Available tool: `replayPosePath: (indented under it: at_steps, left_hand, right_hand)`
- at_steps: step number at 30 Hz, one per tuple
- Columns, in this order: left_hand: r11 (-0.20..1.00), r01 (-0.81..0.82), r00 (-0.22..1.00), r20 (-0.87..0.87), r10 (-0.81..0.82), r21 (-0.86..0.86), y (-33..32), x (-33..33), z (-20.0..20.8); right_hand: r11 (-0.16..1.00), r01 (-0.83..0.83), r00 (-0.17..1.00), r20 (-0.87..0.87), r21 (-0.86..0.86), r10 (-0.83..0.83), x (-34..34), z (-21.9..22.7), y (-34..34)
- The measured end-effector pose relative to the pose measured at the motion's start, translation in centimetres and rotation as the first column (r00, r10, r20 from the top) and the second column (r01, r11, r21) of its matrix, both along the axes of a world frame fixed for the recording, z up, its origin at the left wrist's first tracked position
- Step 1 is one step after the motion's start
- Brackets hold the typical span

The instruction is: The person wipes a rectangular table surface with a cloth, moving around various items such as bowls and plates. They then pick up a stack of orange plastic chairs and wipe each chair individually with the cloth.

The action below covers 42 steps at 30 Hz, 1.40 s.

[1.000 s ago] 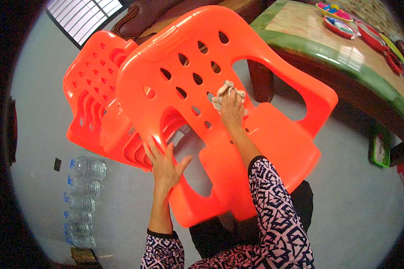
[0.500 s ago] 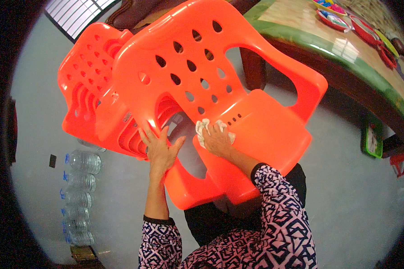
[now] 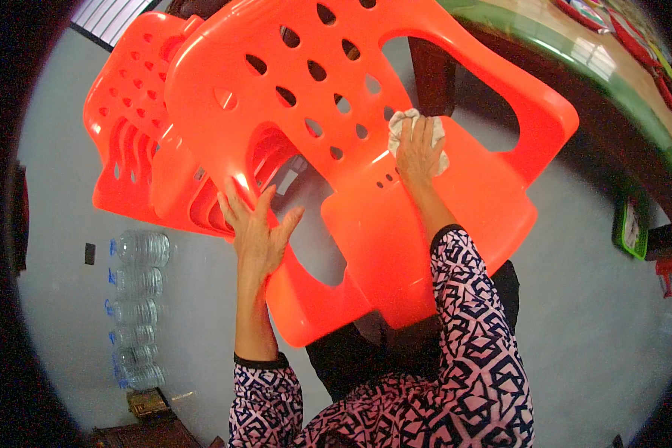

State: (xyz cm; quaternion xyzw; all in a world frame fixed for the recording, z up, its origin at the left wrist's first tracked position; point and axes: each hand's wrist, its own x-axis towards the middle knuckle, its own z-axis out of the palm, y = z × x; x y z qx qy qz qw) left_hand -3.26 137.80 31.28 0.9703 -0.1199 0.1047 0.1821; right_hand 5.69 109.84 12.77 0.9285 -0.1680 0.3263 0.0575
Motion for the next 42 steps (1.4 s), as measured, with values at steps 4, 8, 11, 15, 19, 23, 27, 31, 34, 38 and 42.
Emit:
replayPosePath:
  at_steps: [4, 8, 11, 15, 19, 23, 27, 31, 34, 38, 42]
  left_hand:
    - [1.0, -0.018, 1.0, 0.026, 0.018, 0.01, 0.7, 0.4, 0.1]
    - [1.0, -0.018, 0.999, 0.028, 0.018, 0.006, -0.7, 0.6, -0.4]
    - [0.997, -0.034, 0.998, 0.053, 0.031, 0.063, -0.1, 1.1, -0.9]
    - [0.997, -0.054, 0.998, 0.017, 0.053, 0.062, 0.1, 0.8, -1.0]
    - [0.998, -0.038, 0.999, 0.025, 0.037, 0.052, 0.4, 0.8, -1.3]
    - [0.99, -0.077, 0.996, -0.026, 0.081, 0.121, 0.6, 0.7, 0.4]
    - [0.998, -0.045, 0.998, -0.043, 0.046, 0.039, 0.0, 0.7, 0.0]
    - [0.996, -0.065, 0.996, -0.061, 0.069, 0.068, 0.1, 1.0, 0.1]
    - [0.996, -0.074, 0.992, -0.096, 0.079, 0.051, -0.2, 1.1, -0.1]
    - [0.996, -0.085, 0.992, -0.091, 0.088, 0.038, 0.2, 1.1, -0.3]
    - [0.994, -0.085, 0.994, -0.059, 0.089, 0.064, 0.4, 1.3, -0.9]
  right_hand:
    - [0.988, 0.012, 0.966, -0.258, 0.152, 0.028, -0.5, -1.4, 5.8]
    - [0.989, -0.146, 0.989, -0.008, 0.014, 0.146, -3.1, -3.0, 10.2]
    - [0.876, -0.406, 0.9, -0.05, 0.261, 0.432, -6.2, -1.5, 13.5]
    - [0.721, -0.614, 0.72, -0.147, 0.321, 0.678, -14.0, 1.8, 11.0]
    - [0.753, -0.562, 0.694, -0.299, 0.342, 0.655, -21.7, 5.4, 6.5]
    - [0.905, -0.42, 0.851, -0.318, 0.068, 0.418, -19.9, 6.1, -0.6]
    - [0.957, -0.28, 0.946, -0.189, -0.07, 0.263, -14.5, 5.3, -7.7]
    - [0.976, -0.164, 0.987, -0.022, -0.142, 0.162, -11.9, 4.3, -7.5]
    - [0.995, -0.034, 0.995, -0.101, -0.091, 0.025, -14.3, 3.7, -5.4]
    - [0.998, -0.033, 0.987, -0.155, 0.049, 0.041, -21.5, 5.5, 0.4]
    - [0.994, 0.025, 0.998, -0.052, 0.105, -0.02, -25.5, 5.5, 0.9]
